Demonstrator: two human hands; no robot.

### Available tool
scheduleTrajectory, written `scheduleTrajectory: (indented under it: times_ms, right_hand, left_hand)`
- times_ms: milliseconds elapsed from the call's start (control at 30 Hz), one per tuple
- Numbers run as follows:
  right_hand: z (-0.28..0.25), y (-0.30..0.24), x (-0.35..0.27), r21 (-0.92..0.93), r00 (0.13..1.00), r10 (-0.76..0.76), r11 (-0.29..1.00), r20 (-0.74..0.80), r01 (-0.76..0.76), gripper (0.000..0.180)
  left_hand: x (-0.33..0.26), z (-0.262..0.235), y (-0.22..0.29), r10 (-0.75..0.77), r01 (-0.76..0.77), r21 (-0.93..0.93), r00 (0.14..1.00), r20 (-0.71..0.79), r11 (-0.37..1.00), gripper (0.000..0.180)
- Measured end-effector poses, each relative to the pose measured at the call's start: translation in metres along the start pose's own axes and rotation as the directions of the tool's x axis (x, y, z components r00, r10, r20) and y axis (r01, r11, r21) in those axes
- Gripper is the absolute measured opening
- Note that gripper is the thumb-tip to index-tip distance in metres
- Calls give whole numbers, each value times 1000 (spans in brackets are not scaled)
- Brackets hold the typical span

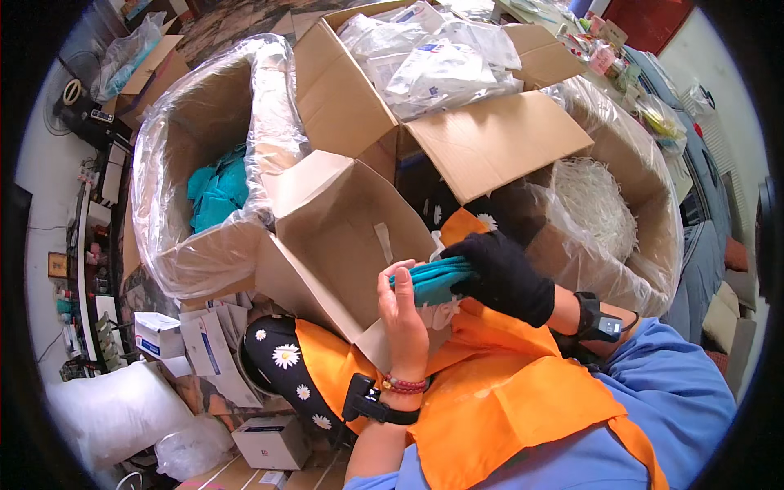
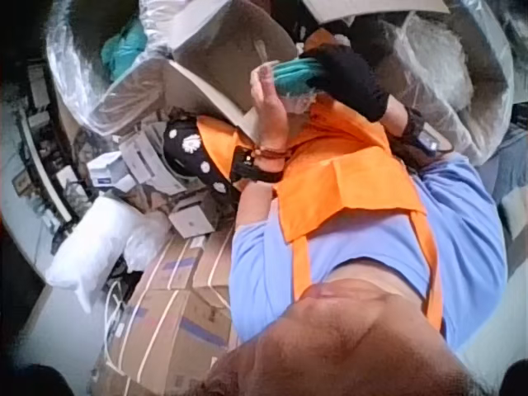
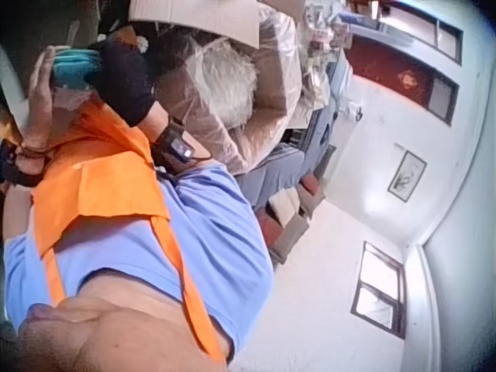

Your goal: Packing medical masks and hygiene products into cardboard boxes for shipping.

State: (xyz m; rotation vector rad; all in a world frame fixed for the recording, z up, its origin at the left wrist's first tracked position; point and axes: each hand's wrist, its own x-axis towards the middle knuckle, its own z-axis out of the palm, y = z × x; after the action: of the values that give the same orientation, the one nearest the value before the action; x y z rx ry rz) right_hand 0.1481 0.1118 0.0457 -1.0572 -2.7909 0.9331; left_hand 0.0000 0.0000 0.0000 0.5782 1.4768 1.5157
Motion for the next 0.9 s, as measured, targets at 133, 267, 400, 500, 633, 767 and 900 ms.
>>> scheduleTrajectory:
  times_ms: [133,267,400,500,633,767,900]
  right_hand:
    - [9,-6,-6,10,947,-123,991,-298,132,70]
    - [-1,-15,-9,312,941,-40,938,-335,151,64]
    - [-2,-8,-13,64,986,-158,985,-61,162,76]
    - [2,-4,-18,0,931,-327,944,-160,331,77]
    - [2,4,-20,315,935,-165,911,-315,267,75]
    - [10,9,-21,299,910,-200,900,-363,317,69]
    - [9,17,-26,25,926,-249,963,-284,267,61]
  left_hand:
    - [1,18,6,70,-69,15,989,-129,998,39]
    - [2,27,3,123,-129,-26,979,-165,991,35]
    - [5,32,-2,112,-165,-171,953,-282,971,26]
    - [4,38,-3,158,-218,-151,928,-337,964,22]
    - [3,33,-12,165,-195,-92,951,-261,977,21]
    - [5,31,-15,205,-234,-107,951,-231,966,24]
    - [9,36,-14,214,-266,-144,930,-298,953,23]
